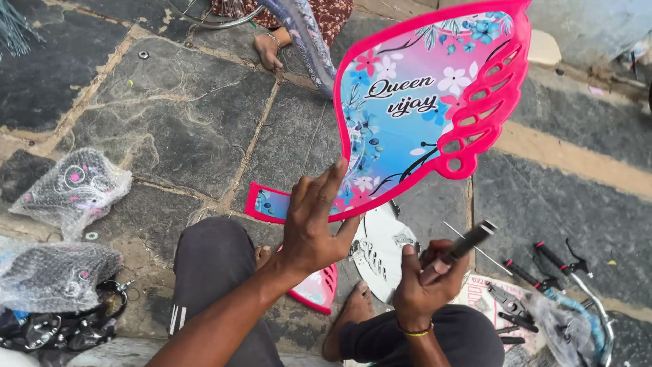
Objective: The recorder is assembling and adjusting plastic mudguards/fenders for a bicycle using pliers and a screwdriver.
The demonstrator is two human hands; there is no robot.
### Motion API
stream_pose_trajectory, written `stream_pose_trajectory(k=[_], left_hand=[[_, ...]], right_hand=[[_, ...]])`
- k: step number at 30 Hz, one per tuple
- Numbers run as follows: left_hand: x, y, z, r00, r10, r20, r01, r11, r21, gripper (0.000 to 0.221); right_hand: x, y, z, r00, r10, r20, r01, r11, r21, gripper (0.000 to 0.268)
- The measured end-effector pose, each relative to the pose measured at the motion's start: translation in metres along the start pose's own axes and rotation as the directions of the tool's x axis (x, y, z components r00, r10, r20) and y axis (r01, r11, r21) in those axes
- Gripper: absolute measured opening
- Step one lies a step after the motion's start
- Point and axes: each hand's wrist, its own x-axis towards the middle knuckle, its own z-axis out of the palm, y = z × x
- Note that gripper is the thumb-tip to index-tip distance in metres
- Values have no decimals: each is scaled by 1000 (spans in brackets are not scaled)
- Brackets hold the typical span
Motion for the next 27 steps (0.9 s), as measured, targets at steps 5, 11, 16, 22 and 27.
stream_pose_trajectory(k=[5, 11, 16, 22, 27], left_hand=[[-2, -2, 1, 998, -23, -54, 29, 995, 100, 111], [-3, -1, 2, 998, 6, -61, 0, 996, 90, 110], [-6, -2, 1, 1000, -14, -16, 14, 999, 48, 111], [-20, -48, 43, 931, -357, -78, 325, 907, -267, 54], [-104, -150, 93, 381, -925, -6, 693, 290, -660, 38]], right_hand=[[1, 13, -6, 988, -126, -87, 137, 979, 147, 38], [0, 12, -3, 994, -103, -42, 108, 986, 130, 37], [-1, 5, 0, 996, -84, -26, 87, 987, 136, 37], [8, 1, -1, 999, -49, -24, 52, 987, 150, 38], [23, 7, -29, 996, 32, 80, -55, 952, 302, 33]])
